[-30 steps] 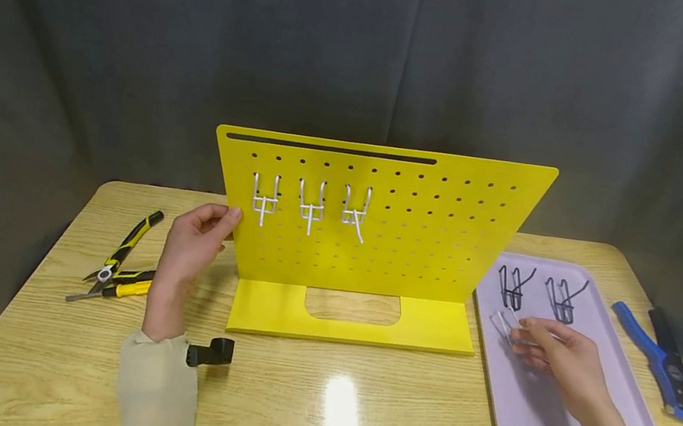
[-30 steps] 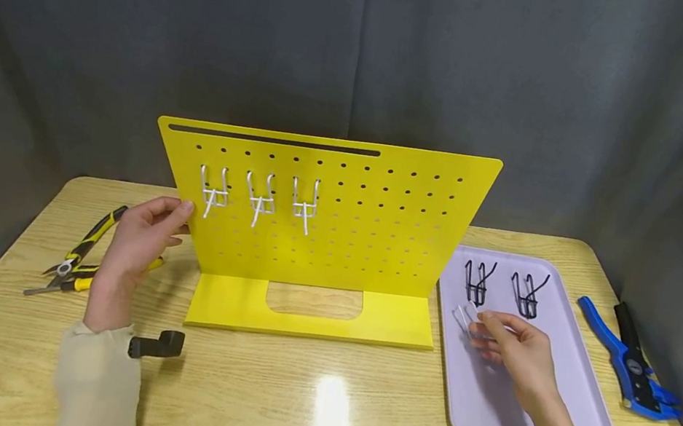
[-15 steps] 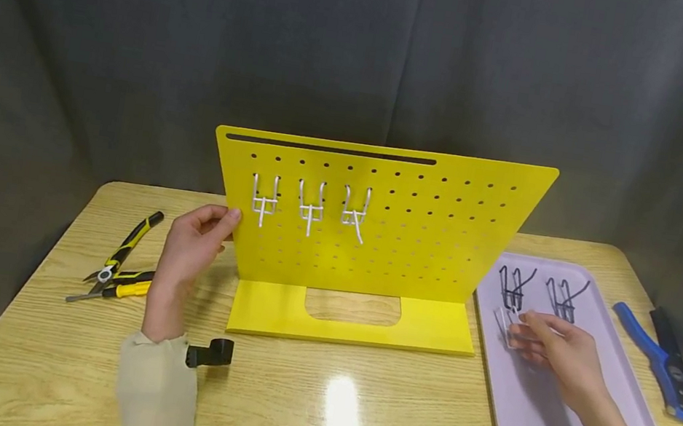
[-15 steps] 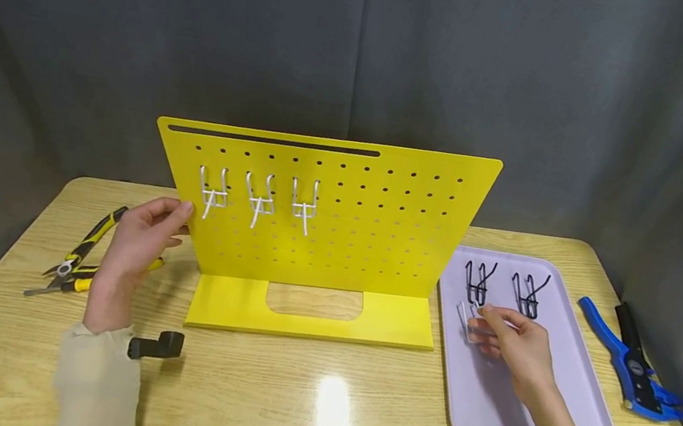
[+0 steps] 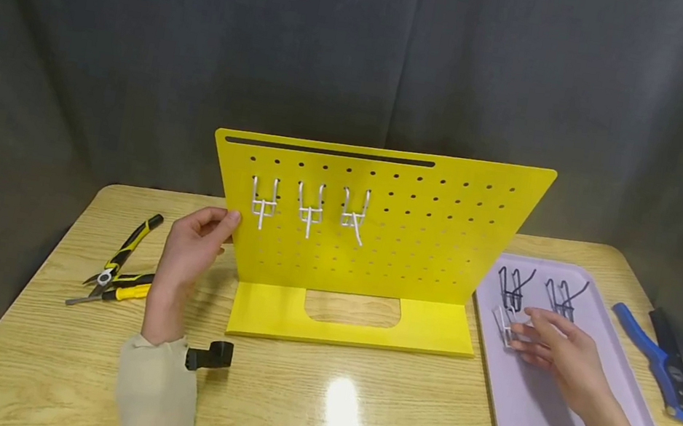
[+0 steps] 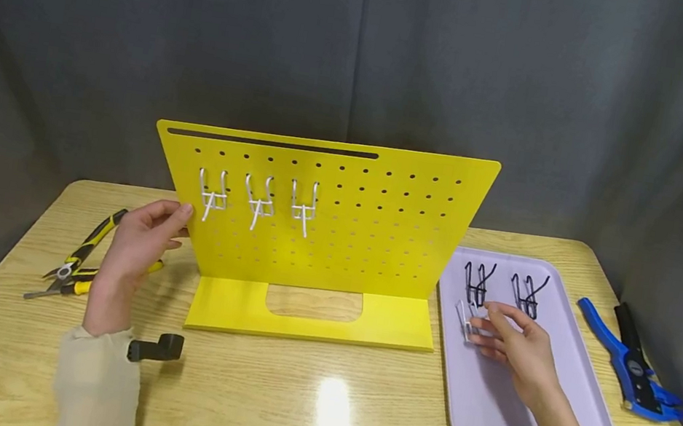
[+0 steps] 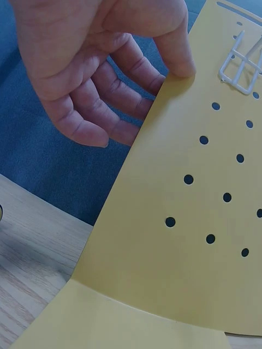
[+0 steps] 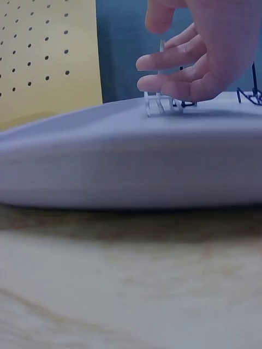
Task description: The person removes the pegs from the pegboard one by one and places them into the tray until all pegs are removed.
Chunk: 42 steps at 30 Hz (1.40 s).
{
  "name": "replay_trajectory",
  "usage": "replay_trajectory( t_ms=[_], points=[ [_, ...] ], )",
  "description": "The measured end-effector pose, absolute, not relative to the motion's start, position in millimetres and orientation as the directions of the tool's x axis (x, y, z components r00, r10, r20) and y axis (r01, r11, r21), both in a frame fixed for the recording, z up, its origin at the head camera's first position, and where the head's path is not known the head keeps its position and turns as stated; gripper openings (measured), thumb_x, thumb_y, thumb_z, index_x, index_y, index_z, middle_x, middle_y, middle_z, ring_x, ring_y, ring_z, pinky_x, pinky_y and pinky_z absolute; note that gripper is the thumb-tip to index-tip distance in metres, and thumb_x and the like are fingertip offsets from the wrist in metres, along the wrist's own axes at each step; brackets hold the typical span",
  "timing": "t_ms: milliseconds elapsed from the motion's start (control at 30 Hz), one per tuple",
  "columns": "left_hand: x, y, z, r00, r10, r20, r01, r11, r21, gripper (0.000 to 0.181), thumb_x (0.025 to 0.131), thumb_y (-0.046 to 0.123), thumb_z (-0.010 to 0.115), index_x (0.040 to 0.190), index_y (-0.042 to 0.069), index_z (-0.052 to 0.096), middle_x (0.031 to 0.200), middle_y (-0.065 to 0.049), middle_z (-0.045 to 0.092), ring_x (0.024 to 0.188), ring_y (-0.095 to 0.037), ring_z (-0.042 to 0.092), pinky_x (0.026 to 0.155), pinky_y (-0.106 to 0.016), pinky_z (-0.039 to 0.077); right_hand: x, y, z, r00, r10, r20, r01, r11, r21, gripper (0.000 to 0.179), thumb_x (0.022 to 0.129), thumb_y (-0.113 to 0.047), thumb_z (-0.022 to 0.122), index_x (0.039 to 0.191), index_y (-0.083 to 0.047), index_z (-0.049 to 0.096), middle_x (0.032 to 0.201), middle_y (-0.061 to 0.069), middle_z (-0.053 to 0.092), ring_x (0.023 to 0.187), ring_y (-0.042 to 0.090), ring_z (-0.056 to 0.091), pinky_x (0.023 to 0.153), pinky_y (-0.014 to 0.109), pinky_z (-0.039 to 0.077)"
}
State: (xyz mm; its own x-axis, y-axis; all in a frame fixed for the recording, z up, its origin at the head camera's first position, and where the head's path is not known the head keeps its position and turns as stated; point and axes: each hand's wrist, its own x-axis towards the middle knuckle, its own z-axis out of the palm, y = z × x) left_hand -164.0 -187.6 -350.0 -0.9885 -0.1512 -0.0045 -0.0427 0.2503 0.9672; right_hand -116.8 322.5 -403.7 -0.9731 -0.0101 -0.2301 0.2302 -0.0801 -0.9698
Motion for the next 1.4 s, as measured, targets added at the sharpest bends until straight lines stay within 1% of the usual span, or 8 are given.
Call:
replay_trajectory(
  t_ms=[100,300,500,733,967,1133,1300,1400],
  points=[
    [-164,-188,-350,-0.988,-0.151,-0.004,-0.043,0.252,0.967,0.045,0.096,0.038,0.058,0.114,-0.002,0.062,0.091,0.0,0.061,0.086,-0.012,0.058,0.077,-0.031,0.043,-114,321,-401,-0.98,-0.007,-0.197,0.197,-0.093,-0.976,0.014,0.099,-0.018,0.056,0.105,-0.026,0.064,0.089,-0.001,0.073,0.076,0.017,0.071,0.068,0.026,0.055],
    [-164,-188,-349,-0.987,-0.16,-0.003,-0.044,0.254,0.966,0.044,0.096,0.038,0.058,0.114,-0.002,0.062,0.093,-0.001,0.061,0.085,-0.011,0.058,0.077,-0.031,0.043,-107,310,-386,-0.997,-0.033,-0.074,0.077,-0.109,-0.991,0.02,0.099,-0.01,0.054,0.112,-0.021,0.063,0.084,0.003,0.071,0.07,0.017,0.069,0.066,0.026,0.055],
    [-162,-189,-352,-0.984,-0.174,-0.034,-0.076,0.244,0.967,0.044,0.096,0.038,0.058,0.114,-0.001,0.061,0.089,0.003,0.06,0.091,-0.019,0.059,0.078,-0.031,0.043,-104,283,-369,-0.996,-0.071,0.047,-0.038,-0.12,-0.992,0.025,0.098,-0.003,0.052,0.117,-0.014,0.064,0.084,0.004,0.071,0.072,0.016,0.068,0.069,0.025,0.054],
    [-161,-189,-354,-0.985,-0.17,-0.004,-0.046,0.247,0.968,0.042,0.096,0.035,0.058,0.113,-0.003,0.062,0.087,0.004,0.062,0.085,-0.012,0.059,0.075,-0.03,0.044,-102,243,-360,-0.985,-0.093,0.145,-0.141,-0.048,-0.989,0.022,0.098,-0.004,0.053,0.115,-0.01,0.065,0.085,0.002,0.071,0.074,0.015,0.067,0.07,0.025,0.054],
    [-163,-186,-353,-0.986,-0.165,0.005,-0.037,0.251,0.967,0.04,0.096,0.034,0.058,0.112,-0.003,0.063,0.088,0.002,0.062,0.088,-0.018,0.059,0.073,-0.027,0.043,-102,213,-358,-0.961,-0.117,0.251,-0.258,0.051,-0.965,0.02,0.096,0.001,0.054,0.113,-0.005,0.065,0.083,0.004,0.069,0.073,0.016,0.068,0.07,0.028,0.055],
    [-164,-183,-350,-0.989,-0.15,0.014,-0.025,0.256,0.966,0.039,0.097,0.033,0.058,0.112,-0.002,0.063,0.088,0.001,0.063,0.09,-0.022,0.06,0.073,-0.027,0.043,-101,201,-360,-0.944,-0.149,0.294,-0.311,0.111,-0.944,0.019,0.095,0.003,0.054,0.112,0.002,0.063,0.084,0.005,0.069,0.073,0.017,0.067,0.069,0.029,0.055],
    [-164,-184,-350,-0.988,-0.153,0.007,-0.034,0.26,0.965,0.04,0.097,0.035,0.058,0.113,-0.002,0.063,0.09,0.002,0.062,0.091,-0.021,0.06,0.074,-0.027,0.043,-104,187,-359,-0.931,-0.158,0.329,-0.355,0.182,-0.917,0.017,0.094,0.003,0.056,0.11,0.005,0.063,0.084,0.007,0.069,0.072,0.017,0.066,0.068,0.029,0.054],
    [-164,-186,-349,-0.986,-0.166,0.005,-0.039,0.258,0.965,0.041,0.096,0.035,0.058,0.114,-0.002,0.063,0.09,0.002,0.062,0.089,-0.017,0.059,0.074,-0.027,0.043,-106,174,-359,-0.92,-0.178,0.35,-0.379,0.168,-0.91,0.017,0.093,0.004,0.057,0.109,0.006,0.063,0.084,0.007,0.069,0.071,0.017,0.066,0.069,0.029,0.054]
  ],
)
